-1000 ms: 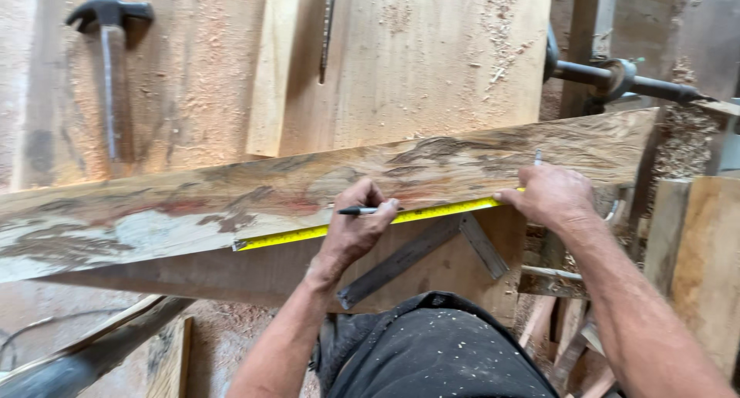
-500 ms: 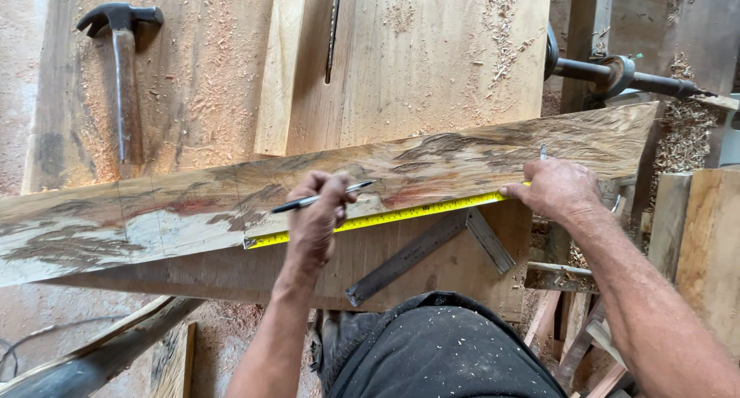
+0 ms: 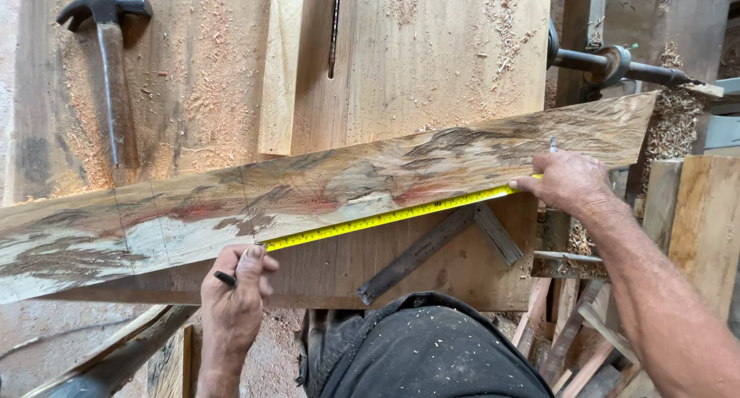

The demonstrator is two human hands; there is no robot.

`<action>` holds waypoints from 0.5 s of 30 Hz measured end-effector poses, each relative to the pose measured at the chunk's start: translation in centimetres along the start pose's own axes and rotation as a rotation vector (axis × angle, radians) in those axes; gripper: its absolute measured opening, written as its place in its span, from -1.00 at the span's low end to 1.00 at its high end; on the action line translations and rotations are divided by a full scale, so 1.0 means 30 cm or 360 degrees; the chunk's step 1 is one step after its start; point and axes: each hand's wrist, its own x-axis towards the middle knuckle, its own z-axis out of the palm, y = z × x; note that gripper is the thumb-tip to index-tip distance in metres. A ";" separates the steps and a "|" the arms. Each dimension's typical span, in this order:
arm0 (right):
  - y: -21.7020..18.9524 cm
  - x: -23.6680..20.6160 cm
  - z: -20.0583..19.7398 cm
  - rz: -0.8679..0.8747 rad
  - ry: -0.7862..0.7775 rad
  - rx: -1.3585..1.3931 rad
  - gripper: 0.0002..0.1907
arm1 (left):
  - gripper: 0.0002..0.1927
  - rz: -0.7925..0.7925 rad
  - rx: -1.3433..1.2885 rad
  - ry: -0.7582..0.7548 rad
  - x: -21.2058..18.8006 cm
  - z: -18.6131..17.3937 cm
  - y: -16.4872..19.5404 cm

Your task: The person measures a long wooden plank with a tape measure and marks measurement lines on it using a marker, at times using an L-shaped square as a straightedge. They reposition the tape along the plank to mark multiple locations, then set the tape down and reach toward scrap wood beside the bench.

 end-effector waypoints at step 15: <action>-0.040 0.012 0.015 -0.0007 0.0099 -0.0048 -0.40 | -0.59 -0.0027 0.1130 -0.0258 0.030 -0.081 -0.304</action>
